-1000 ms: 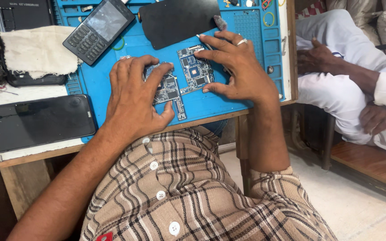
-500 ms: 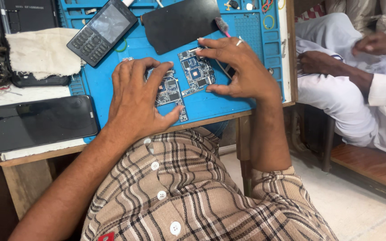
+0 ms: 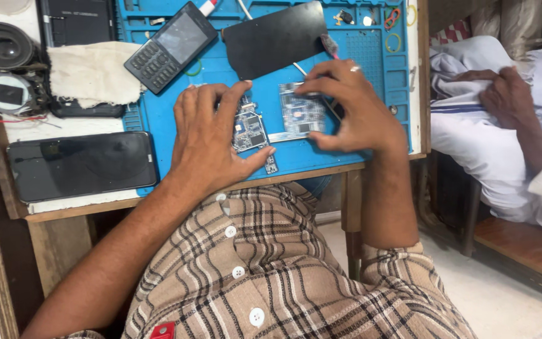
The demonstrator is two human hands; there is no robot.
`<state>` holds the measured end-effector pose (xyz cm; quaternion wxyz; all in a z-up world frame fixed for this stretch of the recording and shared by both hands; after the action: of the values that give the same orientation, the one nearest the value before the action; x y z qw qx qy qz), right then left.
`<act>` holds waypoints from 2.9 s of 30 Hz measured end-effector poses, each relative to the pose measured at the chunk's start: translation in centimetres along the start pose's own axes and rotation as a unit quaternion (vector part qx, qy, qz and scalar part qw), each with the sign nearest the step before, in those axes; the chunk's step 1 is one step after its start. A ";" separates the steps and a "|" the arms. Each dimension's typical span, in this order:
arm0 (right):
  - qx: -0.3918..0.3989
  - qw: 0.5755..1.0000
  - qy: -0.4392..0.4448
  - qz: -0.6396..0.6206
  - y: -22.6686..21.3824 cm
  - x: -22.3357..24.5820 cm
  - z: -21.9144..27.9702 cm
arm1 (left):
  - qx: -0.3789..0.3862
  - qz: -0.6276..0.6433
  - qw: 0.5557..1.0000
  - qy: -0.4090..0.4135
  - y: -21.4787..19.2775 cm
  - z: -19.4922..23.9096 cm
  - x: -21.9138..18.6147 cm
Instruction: The person cleans a small circuit board with a toothbrush, then uses a screwdriver to manipulate components on the board. The person handles the board and tools directly on a blue workbench.
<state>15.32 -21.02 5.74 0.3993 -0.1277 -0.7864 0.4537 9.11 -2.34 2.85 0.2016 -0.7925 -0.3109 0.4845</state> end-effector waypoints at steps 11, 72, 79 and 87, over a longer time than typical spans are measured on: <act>-0.152 0.983 -0.028 -0.100 -2.8 0.1 0.3 | -0.017 0.044 0.997 0.054 -0.5 -0.1 -1.0; -0.056 0.997 -0.042 -0.016 1.8 4.7 -1.9 | -0.044 0.302 0.929 0.209 -2.9 2.3 -5.1; -0.275 0.948 0.126 0.097 -7.8 -6.5 3.0 | -0.053 0.230 0.968 0.084 -2.1 -0.2 -3.2; -0.241 0.927 0.285 -0.030 -9.2 -13.4 9.1 | -0.007 0.188 0.982 0.020 0.1 0.0 -1.4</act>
<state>18.76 -39.22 3.89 0.5771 -0.3203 -0.7286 0.1829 8.67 -3.37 3.75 0.1073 -0.8478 -0.1553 0.4955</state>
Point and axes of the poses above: each hand's wrist, its own z-axis away from the middle knuckle, its own y-axis out of the palm, x = y × z, the point moved 10 cm from there along -z, towards the middle knuckle, and after that the axes turned 14 degrees about -x, right-handed, at the moved point
